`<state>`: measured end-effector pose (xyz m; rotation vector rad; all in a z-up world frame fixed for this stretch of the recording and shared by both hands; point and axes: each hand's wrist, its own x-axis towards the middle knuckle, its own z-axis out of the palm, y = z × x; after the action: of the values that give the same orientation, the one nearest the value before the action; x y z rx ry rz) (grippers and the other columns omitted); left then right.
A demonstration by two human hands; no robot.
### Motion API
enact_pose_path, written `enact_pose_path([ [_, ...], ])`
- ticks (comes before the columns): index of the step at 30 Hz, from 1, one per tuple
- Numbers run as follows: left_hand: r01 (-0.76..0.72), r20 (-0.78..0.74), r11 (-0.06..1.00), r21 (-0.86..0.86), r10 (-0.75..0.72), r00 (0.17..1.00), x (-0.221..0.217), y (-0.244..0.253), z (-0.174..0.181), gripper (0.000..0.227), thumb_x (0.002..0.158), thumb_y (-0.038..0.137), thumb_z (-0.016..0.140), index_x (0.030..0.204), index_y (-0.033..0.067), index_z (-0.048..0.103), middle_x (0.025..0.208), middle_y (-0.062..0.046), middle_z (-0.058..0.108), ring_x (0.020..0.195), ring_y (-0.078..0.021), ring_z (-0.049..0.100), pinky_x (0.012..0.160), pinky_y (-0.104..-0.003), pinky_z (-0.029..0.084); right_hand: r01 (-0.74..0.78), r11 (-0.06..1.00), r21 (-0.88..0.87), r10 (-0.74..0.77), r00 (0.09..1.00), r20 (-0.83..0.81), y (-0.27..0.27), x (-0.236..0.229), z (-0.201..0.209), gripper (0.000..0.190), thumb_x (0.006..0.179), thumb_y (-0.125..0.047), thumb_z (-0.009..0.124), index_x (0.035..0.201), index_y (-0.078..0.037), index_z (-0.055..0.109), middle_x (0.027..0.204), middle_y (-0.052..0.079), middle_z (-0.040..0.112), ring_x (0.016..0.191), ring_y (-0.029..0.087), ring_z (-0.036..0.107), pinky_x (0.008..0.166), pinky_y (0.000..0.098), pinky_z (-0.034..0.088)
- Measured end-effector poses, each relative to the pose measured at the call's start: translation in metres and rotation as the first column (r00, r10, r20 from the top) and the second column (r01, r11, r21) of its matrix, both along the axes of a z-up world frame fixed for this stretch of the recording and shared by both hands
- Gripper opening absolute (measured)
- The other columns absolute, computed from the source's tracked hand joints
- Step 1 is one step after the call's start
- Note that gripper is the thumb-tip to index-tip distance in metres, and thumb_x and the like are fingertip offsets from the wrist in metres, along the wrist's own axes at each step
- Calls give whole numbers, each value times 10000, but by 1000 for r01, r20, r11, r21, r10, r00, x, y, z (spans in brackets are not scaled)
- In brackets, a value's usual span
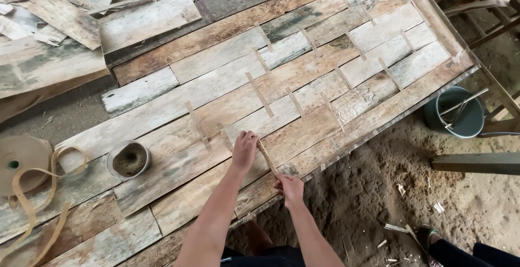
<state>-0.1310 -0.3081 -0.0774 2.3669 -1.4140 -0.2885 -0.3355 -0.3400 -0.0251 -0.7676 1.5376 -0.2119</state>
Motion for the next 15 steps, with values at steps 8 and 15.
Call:
enact_pose_path([
  [8, 192, 122, 874, 446, -272, 955, -16, 34, 82, 447, 1112, 221, 399, 1545, 116, 361, 1548, -37, 319, 1286, -209, 388, 1040, -342, 379, -28, 1000, -8, 28, 1000, 9, 0, -3, 3, 240, 844, -171, 833, 987, 8, 763, 702, 82, 683, 596, 243, 751, 464, 293, 608],
  [15, 213, 163, 897, 387, -294, 942, -23, 47, 73, 543, 1081, 234, 450, 1590, 137, 287, 1613, -63, 255, 1343, -253, 331, 1054, -400, 368, -90, 996, -12, 91, 996, 16, -3, -4, 10, 327, 869, -173, 813, 1091, 52, 730, 745, 89, 697, 637, 250, 763, 495, 297, 621],
])
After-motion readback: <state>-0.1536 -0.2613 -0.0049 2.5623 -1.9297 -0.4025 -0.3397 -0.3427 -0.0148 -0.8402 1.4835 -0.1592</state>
